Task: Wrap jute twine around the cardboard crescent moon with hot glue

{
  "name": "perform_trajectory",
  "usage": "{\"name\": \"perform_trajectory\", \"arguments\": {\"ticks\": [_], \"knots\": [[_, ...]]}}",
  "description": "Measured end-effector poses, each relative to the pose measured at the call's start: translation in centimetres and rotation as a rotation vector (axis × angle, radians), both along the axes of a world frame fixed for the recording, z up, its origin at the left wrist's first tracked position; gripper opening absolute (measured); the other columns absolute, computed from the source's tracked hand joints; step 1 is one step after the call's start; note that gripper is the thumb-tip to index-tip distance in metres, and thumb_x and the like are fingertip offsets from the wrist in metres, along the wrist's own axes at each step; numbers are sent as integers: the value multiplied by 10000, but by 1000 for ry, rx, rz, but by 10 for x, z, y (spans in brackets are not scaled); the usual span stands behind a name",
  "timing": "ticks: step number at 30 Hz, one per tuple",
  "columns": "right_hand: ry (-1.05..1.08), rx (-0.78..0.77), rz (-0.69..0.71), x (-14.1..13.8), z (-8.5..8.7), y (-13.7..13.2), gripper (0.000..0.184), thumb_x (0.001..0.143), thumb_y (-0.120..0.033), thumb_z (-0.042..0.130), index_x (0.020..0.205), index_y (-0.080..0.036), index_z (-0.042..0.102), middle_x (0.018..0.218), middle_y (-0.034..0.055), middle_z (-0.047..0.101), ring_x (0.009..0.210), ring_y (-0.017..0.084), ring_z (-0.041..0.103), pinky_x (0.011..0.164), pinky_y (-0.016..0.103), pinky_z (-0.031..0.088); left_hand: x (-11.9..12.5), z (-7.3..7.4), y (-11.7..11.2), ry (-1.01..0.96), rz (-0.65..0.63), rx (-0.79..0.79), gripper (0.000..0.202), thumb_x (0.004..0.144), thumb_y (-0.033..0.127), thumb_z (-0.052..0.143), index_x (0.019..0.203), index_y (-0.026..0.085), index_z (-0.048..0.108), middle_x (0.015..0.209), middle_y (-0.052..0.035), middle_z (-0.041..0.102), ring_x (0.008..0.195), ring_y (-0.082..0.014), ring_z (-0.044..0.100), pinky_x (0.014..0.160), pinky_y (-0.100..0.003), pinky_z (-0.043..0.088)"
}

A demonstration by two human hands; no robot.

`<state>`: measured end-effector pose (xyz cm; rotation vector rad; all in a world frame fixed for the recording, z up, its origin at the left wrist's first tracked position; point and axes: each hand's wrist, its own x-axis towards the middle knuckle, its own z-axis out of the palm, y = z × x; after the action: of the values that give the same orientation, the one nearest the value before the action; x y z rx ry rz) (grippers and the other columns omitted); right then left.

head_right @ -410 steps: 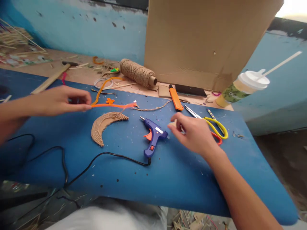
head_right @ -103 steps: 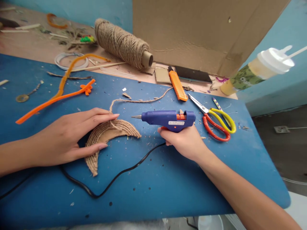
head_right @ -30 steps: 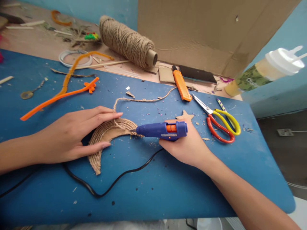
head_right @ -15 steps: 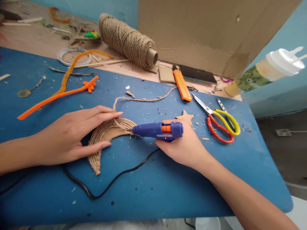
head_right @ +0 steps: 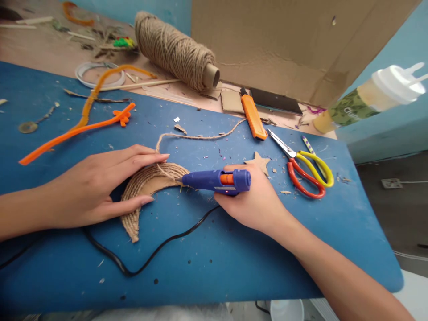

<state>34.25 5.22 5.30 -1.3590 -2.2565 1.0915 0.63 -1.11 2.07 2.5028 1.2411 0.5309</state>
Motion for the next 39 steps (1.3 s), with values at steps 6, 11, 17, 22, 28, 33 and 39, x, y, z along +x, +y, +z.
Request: {"name": "perform_trajectory", "arguments": {"ticks": [6,11,17,22,28,33,39], "knots": [[3,19,7,0,0,-1,278,797,-186,717,674,-280,485,587,-47,522,556,157,441,555,367,333,1,2,0,10,-7,0,582,1209,461,540,1731,224,441,1642,-162,644,1457,-324,693,1201,-444,597],[-20,34,5,0,1,-2,291,787,-214,734,653,-278,484,571,-40,519,543,157,414,547,365,317,1,2,0,17,-5,0,583,1208,466,541,1731,229,437,1633,-169,647,1459,-329,692,1210,-456,601],[-21,61,8,0,1,-2,283,798,-228,724,654,-285,488,558,-45,502,538,161,399,546,370,313,1,4,0,35,-8,-4,589,1217,482,529,1739,231,419,1652,-153,631,1456,-315,692,1211,-430,582],[-33,85,27,1,1,-3,330,822,-200,740,659,-289,467,564,-33,498,537,163,403,547,383,323,1,4,0,32,-13,-4,590,1218,470,530,1742,226,414,1661,-152,623,1452,-315,692,1195,-425,576],[-48,120,60,2,0,-2,352,848,-193,739,667,-289,454,576,-24,504,543,171,411,565,388,334,0,3,0,39,-16,4,594,1218,477,530,1742,218,421,1660,-158,626,1458,-322,687,1208,-428,570],[-49,151,70,3,-1,-3,356,858,-186,725,674,-287,437,584,-32,486,552,168,405,597,389,358,1,3,0,14,-5,-1,584,1209,475,543,1727,222,452,1642,-155,640,1423,-326,705,1189,-426,582],[2,203,108,5,-4,-2,348,844,-110,710,683,-269,445,592,-50,470,533,151,396,585,368,349,0,4,1,51,-16,12,593,1216,473,533,1735,206,431,1654,-154,623,1452,-311,689,1221,-418,569]]}}
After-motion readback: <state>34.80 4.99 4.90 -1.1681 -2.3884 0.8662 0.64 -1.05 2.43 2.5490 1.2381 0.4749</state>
